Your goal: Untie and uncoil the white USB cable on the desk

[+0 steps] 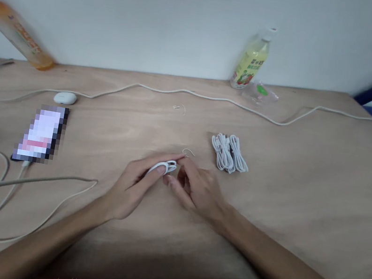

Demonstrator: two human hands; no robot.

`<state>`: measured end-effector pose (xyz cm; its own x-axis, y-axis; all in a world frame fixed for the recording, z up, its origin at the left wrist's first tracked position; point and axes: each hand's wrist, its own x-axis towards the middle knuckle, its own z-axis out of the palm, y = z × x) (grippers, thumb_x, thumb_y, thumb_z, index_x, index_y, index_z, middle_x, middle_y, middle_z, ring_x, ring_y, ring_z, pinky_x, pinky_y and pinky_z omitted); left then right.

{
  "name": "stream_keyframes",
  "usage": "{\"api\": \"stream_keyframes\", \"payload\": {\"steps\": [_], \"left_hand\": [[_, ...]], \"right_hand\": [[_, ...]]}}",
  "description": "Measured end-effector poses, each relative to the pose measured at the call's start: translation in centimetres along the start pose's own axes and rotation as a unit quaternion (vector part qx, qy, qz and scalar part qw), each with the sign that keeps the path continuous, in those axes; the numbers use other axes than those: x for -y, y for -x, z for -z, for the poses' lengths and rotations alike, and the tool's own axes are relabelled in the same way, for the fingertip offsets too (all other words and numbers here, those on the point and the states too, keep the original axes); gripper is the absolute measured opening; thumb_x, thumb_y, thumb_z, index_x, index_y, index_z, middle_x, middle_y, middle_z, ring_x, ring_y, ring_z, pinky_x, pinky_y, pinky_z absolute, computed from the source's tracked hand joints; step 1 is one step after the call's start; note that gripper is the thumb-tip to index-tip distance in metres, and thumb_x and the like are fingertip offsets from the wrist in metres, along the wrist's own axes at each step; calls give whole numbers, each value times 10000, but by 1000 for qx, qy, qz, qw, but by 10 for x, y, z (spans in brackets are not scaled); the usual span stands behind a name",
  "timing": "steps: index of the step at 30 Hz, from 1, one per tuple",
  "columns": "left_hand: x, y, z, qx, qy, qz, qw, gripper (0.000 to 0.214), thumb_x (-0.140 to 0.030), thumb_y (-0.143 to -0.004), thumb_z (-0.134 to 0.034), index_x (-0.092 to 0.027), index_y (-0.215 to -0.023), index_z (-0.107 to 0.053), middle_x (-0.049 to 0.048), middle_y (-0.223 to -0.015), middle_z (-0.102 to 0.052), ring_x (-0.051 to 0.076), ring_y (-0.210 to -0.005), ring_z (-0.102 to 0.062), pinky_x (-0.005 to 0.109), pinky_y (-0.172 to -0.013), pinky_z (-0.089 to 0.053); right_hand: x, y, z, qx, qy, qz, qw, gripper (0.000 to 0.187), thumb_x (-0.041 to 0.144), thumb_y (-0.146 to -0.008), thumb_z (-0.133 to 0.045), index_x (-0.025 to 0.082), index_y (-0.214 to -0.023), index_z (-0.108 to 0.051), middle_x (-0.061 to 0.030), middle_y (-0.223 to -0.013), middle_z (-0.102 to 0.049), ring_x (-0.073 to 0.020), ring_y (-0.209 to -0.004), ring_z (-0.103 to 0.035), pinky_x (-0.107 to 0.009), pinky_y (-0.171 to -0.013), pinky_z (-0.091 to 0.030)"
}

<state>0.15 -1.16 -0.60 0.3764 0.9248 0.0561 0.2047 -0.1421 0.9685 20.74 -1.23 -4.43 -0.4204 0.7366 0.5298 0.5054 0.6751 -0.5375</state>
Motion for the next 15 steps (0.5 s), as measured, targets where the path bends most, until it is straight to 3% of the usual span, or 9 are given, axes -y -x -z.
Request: {"api": "stream_keyframes", "payload": {"steps": [5, 10, 15], "left_hand": [[0, 4, -1, 9, 25, 14, 1000, 436, -497, -1111, -566, -281, -1421, -784, 50, -843, -783, 274, -921, -742, 383, -839, -597], [2, 5, -2, 20, 41, 22, 999, 470, -516, -1112, -566, -310, -1499, -736, 74, -960, -818, 283, -983, -750, 359, -756, -582], [3, 5, -3, 11, 46, 31, 998, 475, -515, -1110, -570, -314, -1511, -726, 84, -1074, -839, 288, -1058, -752, 359, -784, -592]], "right_hand": [[3, 1, 1, 8, -35, -25, 999, 156, 305, -1128, -513, 186, -1207, -577, 17, -780, -697, -133, -577, -577, -257, -569, -443], [4, 2, 0, 26, -43, -26, 998, 141, 306, -1127, -512, 200, -1200, -571, 17, -795, -714, -136, -562, -579, -266, -576, -451], [3, 1, 0, 23, -70, -27, 997, 121, 264, -1127, -506, 203, -1209, -569, 22, -794, -712, -132, -562, -580, -258, -573, -450]]}}
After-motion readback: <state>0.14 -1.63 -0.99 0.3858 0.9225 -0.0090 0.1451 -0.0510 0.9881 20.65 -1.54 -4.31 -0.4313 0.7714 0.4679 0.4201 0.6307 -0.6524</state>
